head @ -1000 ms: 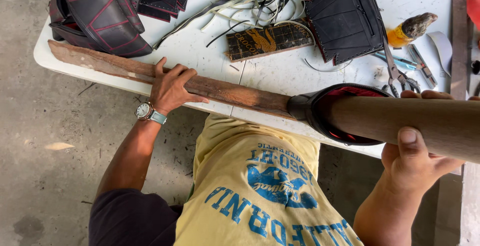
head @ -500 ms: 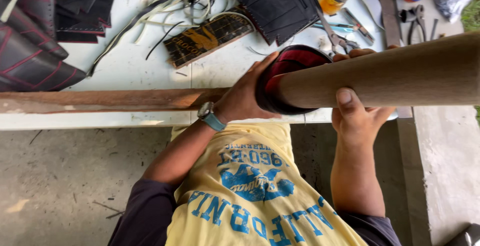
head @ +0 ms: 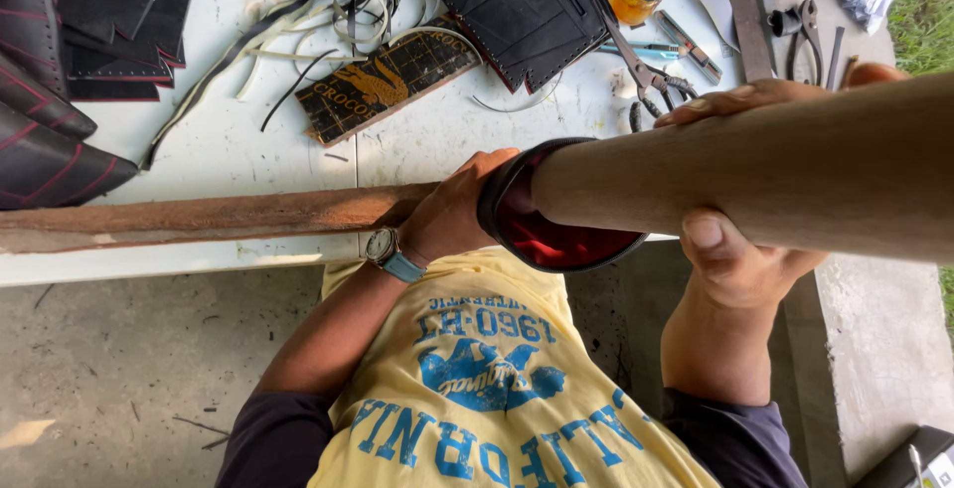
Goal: The person assembles a small black leather pouch by inserting a cylindrical wooden form to shape the interior, then removes it and inspects the seams and edges. The person handles multiple similar pouches and leather pieces on a workbench, using shears to trim a strap and a wooden mallet to tap the pouch.
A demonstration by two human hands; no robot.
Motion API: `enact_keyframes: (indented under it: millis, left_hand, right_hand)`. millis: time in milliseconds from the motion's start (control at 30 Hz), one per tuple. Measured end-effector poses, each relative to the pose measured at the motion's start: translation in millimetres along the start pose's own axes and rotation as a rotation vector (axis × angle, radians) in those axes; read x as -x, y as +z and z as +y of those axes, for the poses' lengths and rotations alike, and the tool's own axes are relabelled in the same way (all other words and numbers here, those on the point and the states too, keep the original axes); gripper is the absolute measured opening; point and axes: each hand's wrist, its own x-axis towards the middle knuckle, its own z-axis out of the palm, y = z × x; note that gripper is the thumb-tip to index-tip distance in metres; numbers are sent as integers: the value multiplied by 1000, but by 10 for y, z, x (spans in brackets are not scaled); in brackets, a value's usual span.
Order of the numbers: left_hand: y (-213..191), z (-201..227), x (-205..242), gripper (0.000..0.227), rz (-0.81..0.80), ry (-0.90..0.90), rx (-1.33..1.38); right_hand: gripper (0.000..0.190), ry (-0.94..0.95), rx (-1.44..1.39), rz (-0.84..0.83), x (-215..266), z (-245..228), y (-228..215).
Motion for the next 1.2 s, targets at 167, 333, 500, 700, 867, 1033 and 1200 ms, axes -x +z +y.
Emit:
enact_keyframes:
  millis: [167,333,500,700,867,1033,1200]
  left_hand:
    - [-52,60,-45,82,-18,11,15]
    - [-71,89,-53,76,-26,-31,58]
    - [-112,101,-90,71,-26,-61,84]
    - [-214,213,-179,65,-38,-82,99]
    - [-227,454,-323,60,-107,-79,-32]
    - [-225,658,-443,65,-262,-40,-221]
    - [-265,671,-482,66,-263,24,-280]
  right_hand:
    - [95,-8,22,-74,46,175,-5]
    - [95,-2,-4,-84,39,164,96]
    - [91,-36,104,-117,-75,57,-118]
    - [95,29,68,-70,121,95,-249]
    - [93,-26,198,-55,127,0,-631]
    - [96,-2,177,7,288,-7,-782]
    - [94,5,221,58,262,-20,-780]
